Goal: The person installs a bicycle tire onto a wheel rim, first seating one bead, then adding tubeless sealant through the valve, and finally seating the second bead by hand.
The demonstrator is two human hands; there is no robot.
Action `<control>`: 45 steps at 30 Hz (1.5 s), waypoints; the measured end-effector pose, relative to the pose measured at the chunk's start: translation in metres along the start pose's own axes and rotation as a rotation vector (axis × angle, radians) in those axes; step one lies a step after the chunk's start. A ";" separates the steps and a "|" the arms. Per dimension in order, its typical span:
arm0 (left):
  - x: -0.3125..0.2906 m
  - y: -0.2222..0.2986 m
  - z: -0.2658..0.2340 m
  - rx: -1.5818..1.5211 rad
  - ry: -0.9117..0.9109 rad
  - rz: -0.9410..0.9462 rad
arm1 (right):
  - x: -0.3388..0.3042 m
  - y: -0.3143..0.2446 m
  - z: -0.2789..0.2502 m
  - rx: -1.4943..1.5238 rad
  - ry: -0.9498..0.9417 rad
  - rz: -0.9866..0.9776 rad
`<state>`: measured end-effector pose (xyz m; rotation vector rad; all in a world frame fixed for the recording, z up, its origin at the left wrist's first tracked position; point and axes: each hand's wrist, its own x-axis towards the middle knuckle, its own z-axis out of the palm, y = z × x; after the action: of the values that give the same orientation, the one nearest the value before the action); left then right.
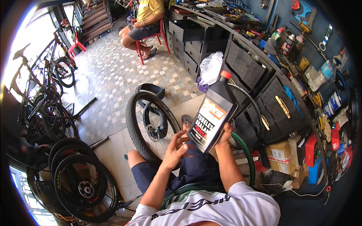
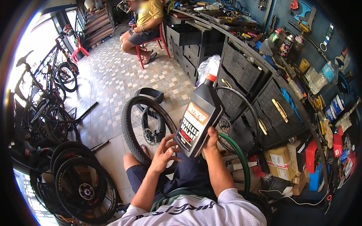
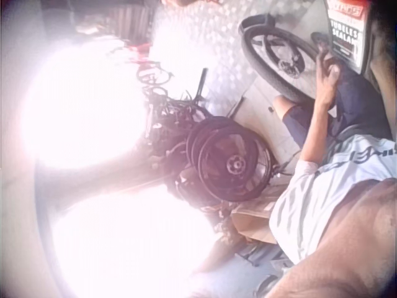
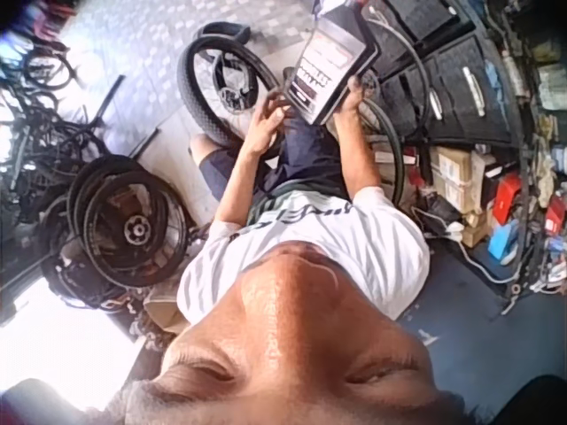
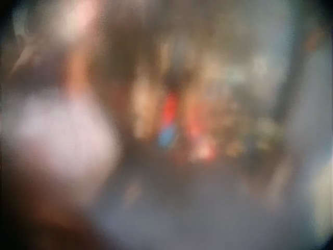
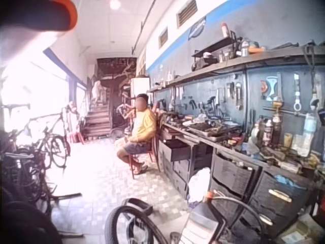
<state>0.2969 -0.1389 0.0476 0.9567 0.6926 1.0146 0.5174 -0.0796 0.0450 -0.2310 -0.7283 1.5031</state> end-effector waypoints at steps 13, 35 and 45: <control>0.016 0.000 0.020 0.227 0.100 0.243 | 0.035 -0.016 0.041 -0.493 0.344 -0.180; -0.017 0.011 -0.045 0.227 0.169 0.143 | 0.053 -0.049 0.004 -0.239 0.631 -0.128; -0.005 0.019 -0.042 0.301 0.079 0.164 | 0.026 -0.035 0.007 -0.545 0.491 -0.159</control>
<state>0.2531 -0.1254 0.0471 1.2564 0.8593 1.1156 0.5399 -0.0601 0.0777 -0.8986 -0.7201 1.0106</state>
